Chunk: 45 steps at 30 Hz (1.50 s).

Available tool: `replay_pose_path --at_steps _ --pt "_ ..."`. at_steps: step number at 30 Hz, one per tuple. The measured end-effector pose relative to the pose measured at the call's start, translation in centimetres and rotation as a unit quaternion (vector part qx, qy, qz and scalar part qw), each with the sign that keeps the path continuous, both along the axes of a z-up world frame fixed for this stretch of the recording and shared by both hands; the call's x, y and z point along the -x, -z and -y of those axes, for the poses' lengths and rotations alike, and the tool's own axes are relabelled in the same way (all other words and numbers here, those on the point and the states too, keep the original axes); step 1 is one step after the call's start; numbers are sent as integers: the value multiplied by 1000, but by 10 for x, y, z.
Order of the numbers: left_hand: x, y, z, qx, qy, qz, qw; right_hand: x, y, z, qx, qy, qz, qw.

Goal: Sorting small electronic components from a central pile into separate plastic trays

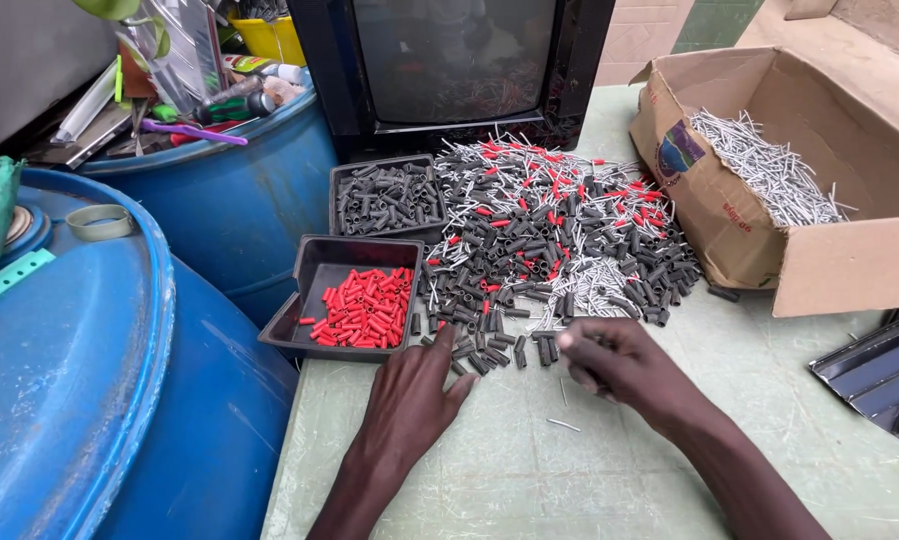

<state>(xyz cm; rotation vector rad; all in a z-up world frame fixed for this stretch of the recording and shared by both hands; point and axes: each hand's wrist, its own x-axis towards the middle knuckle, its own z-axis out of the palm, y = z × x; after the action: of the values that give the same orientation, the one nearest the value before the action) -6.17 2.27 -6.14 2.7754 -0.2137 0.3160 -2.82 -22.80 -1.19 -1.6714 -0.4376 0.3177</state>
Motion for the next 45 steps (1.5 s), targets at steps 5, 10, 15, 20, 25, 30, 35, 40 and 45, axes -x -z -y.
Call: replay_pose_path --at_steps 5,10,15,20,25,30,35,40,45 --pt "10 -8 7 -31 -40 -48 998 -24 29 -16 393 -5 262 881" --pt "10 -15 15 -55 -24 -59 996 -30 40 -40 503 -15 264 823" --pt "-1 -21 19 -25 19 -56 998 -34 44 -58 519 -51 282 805" --pt "-7 -23 16 -8 68 -59 996 -21 23 -63 463 -48 244 851" --pt "-7 -36 18 29 83 -67 994 -29 16 -59 432 -73 189 879" --pt "-5 -39 17 75 120 -71 987 -29 9 -57 394 -82 191 895" --pt "-14 -36 12 198 141 -53 969 -29 8 -51 238 -58 110 963" --pt "-22 -50 21 300 140 -21 943 -24 1 -54 -27 -19 -49 998" --pt "-33 -70 51 375 87 87 919 -35 7 -60 -201 17 -135 970"
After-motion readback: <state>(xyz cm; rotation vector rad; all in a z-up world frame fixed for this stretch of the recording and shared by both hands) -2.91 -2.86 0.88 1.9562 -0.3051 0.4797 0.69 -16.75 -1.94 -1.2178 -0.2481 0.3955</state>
